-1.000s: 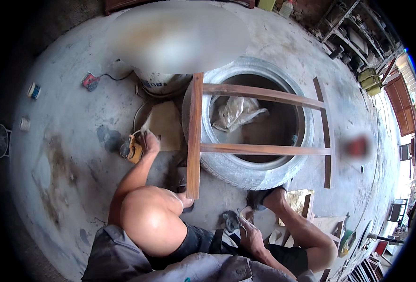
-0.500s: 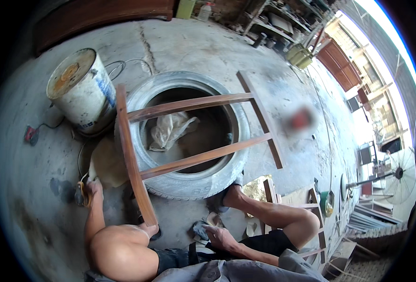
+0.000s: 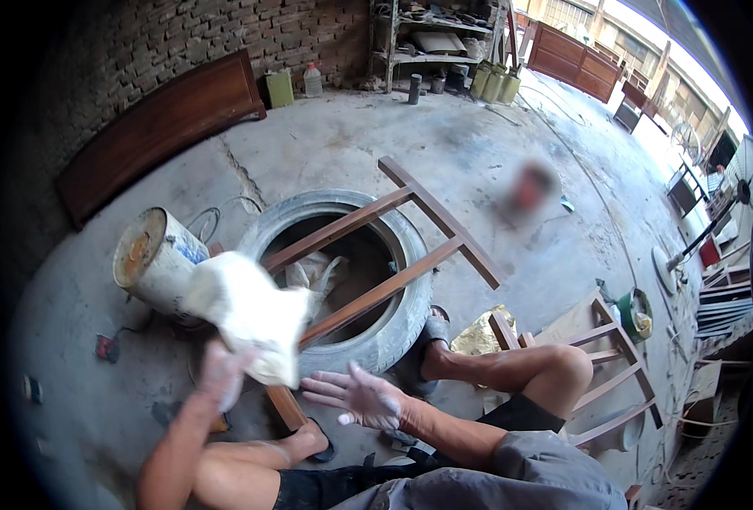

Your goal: The person sands a wooden frame resting on a tire using sandpaper and a cloth. They repeatedly rub the frame's surfaces and edges, then wipe it with a cloth.

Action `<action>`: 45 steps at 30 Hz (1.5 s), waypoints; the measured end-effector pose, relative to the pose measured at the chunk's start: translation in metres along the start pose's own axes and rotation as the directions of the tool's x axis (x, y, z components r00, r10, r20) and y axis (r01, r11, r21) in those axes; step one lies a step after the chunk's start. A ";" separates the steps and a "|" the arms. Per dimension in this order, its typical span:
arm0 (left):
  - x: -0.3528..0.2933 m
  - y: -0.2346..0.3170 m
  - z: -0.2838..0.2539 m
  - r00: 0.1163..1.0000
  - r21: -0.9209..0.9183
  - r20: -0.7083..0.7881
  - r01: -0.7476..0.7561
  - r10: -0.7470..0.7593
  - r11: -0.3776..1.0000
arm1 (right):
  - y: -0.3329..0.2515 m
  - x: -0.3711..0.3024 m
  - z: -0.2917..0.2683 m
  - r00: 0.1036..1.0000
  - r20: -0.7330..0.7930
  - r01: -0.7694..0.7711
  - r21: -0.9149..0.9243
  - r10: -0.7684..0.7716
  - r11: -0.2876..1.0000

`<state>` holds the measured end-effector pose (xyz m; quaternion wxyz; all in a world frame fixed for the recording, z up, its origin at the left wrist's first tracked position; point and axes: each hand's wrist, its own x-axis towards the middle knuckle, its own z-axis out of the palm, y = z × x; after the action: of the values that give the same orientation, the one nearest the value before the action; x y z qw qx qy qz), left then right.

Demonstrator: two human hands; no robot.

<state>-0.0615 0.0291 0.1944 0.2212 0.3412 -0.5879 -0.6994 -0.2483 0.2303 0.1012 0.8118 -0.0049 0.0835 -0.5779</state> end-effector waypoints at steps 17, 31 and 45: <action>-0.003 -0.062 0.060 0.762 0.532 0.374 0.291 -0.529 0.795 | -0.087 -0.121 -0.058 0.975 -0.220 -0.189 -0.828 0.003 0.528; 0.110 -0.089 -0.054 0.924 0.847 -0.140 -0.075 0.356 0.527 | -0.198 -0.129 -0.051 0.334 -0.131 0.788 -0.505 -0.933 0.353; 0.165 -0.194 -0.063 0.823 0.899 -0.433 0.362 0.369 0.248 | -0.208 -0.032 -0.146 0.815 0.194 -0.419 -0.455 -0.547 -0.786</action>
<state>-0.1075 -0.0894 -0.0345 0.1292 0.5921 -0.7939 -0.0491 -0.4744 0.2037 -0.0165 0.0437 -0.6205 0.7647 -0.1683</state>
